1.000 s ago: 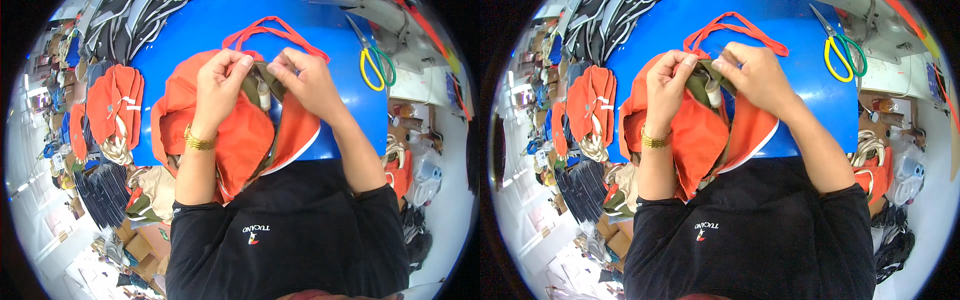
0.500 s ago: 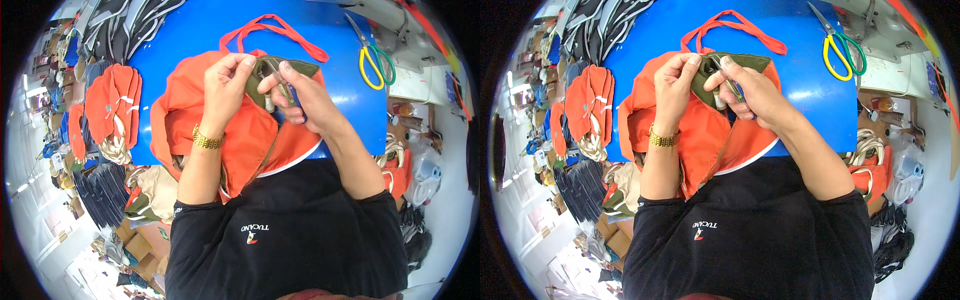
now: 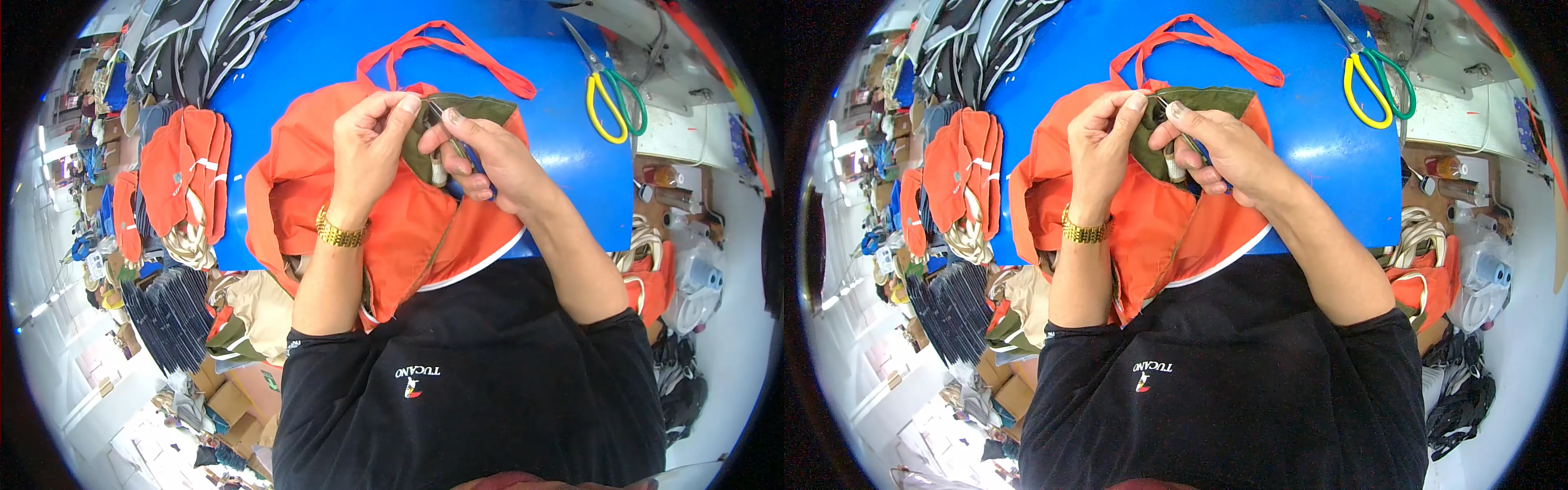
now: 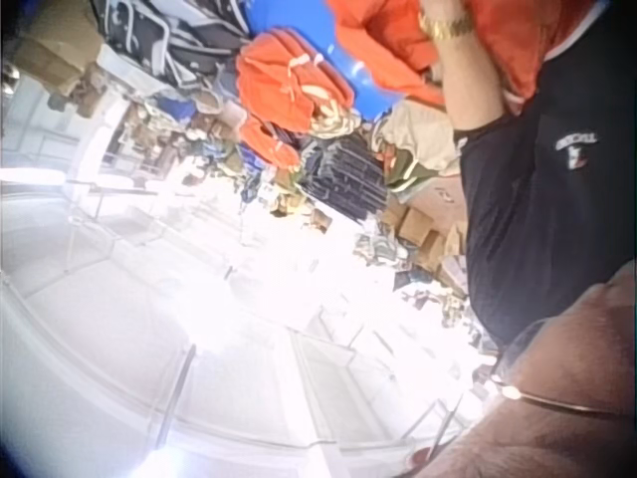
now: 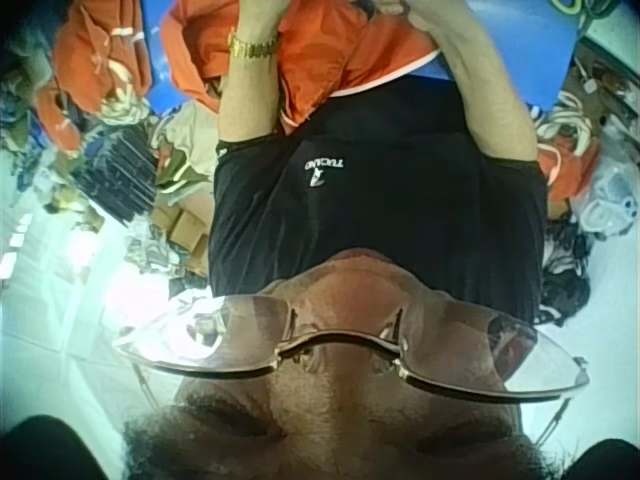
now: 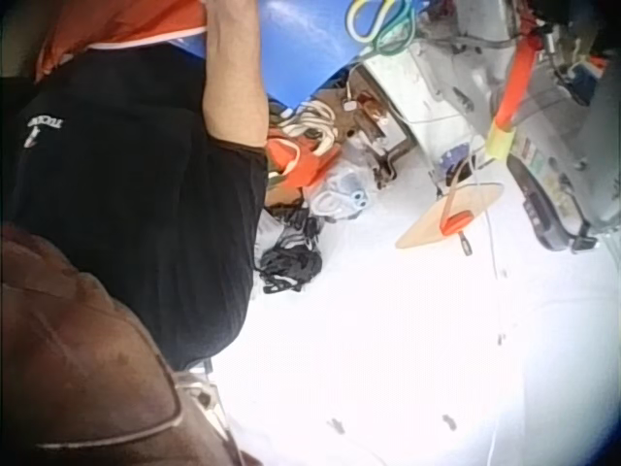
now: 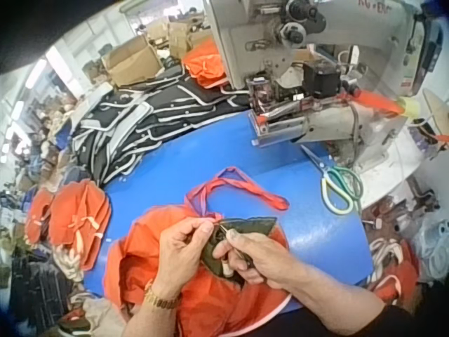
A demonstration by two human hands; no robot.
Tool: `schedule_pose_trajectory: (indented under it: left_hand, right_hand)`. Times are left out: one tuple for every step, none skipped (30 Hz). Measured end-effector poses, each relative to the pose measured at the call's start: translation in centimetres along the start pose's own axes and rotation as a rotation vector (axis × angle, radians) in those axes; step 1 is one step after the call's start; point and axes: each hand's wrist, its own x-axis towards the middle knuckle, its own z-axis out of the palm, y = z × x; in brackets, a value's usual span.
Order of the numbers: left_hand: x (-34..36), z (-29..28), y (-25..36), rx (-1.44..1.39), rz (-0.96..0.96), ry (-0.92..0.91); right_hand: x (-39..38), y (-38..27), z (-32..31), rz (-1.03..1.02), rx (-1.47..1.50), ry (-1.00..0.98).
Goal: The recorder is finishing the construction of a bag by turning it inside out and trimming excess thread with scissors.
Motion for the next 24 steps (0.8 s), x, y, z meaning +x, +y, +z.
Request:
schedule_pose_trajectory:
  left_hand:
    - [-0.04,0.04,0.03,0.002,0.011,0.005]
    - [-0.05,0.05,0.10,0.002,0.012,0.005]
    - [-0.11,0.08,0.19,0.006,0.012,0.008]
    - [-0.15,0.10,0.32,0.011,0.013,0.012]
    - [-0.20,0.13,0.50,0.011,0.015,0.011]
    - [-0.22,0.14,0.49,0.008,0.009,0.012]
    - [-0.23,0.16,0.43,0.005,0.003,0.013]
    - [-0.23,0.19,0.30,0.004,-0.001,0.012]
    - [-0.33,0.21,0.33,-0.003,0.002,0.015]
    - [-0.43,0.21,0.33,-0.009,0.004,0.018]
    - [-0.53,0.18,0.21,-0.009,0.004,0.019]
    - [-0.54,0.16,0.04,0.000,0.021,0.020]
    - [-0.55,0.15,-0.06,0.008,0.037,0.022]
    - [-0.60,0.15,-0.05,0.008,0.037,0.022]
    - [-0.59,0.18,0.04,0.008,0.039,0.024]
    - [-0.60,0.21,0.11,0.008,0.041,0.025]
    - [-0.61,0.24,0.14,0.008,0.041,0.025]
    - [-0.63,0.24,0.15,-0.004,0.037,0.026]
    - [-0.66,0.23,0.15,-0.016,0.034,0.028]
    - [-0.72,0.21,0.16,-0.016,0.033,0.028]
    - [-0.73,0.22,0.14,0.033,0.054,0.024]
    - [-0.74,0.25,0.11,0.081,0.075,0.019]
    - [-0.73,0.30,0.02,0.080,0.074,0.019]
    - [-0.72,0.32,-0.10,0.108,0.122,0.030]
  right_hand:
    - [0.04,0.04,0.00,0.000,0.000,0.000]
    - [0.07,0.08,0.00,-0.002,0.006,0.001]
    - [0.05,0.13,0.00,-0.003,0.012,0.003]
    - [0.03,0.14,0.03,-0.004,0.012,0.003]
    - [0.00,0.13,0.09,-0.009,0.016,0.001]
    - [0.07,0.21,0.06,-0.010,0.022,0.002]
    - [0.12,0.29,0.04,-0.007,0.023,0.004]
    - [0.16,0.37,0.02,-0.010,0.027,0.005]
    - [0.10,0.40,0.11,-0.016,0.030,0.002]
    - [0.04,0.47,0.17,-0.017,0.030,0.001]
    - [-0.01,0.58,0.23,-0.021,0.039,-0.001]
    - [-0.03,0.61,0.25,-0.026,0.047,-0.002]
    - [-0.05,0.67,0.25,-0.026,0.047,-0.002]
    - [-0.06,0.74,0.25,-0.028,0.056,-0.007]
    - [-0.07,0.71,0.26,-0.030,0.066,-0.011]
    - [-0.09,0.68,0.27,-0.031,0.065,-0.011]
    - [-0.10,0.66,0.30,-0.032,0.069,-0.010]
    - [-0.07,0.67,0.32,-0.033,0.074,-0.010]
    - [-0.04,0.70,0.34,-0.032,0.074,-0.011]
    - [0.01,0.75,0.34,-0.040,0.072,-0.005]
    - [0.05,0.79,0.30,-0.048,0.070,0.003]
    - [0.10,0.86,0.23,-0.047,0.070,0.003]
    - [0.15,0.95,0.14,-0.047,0.070,0.005]
    - [0.18,1.00,0.11,-0.046,0.071,0.006]
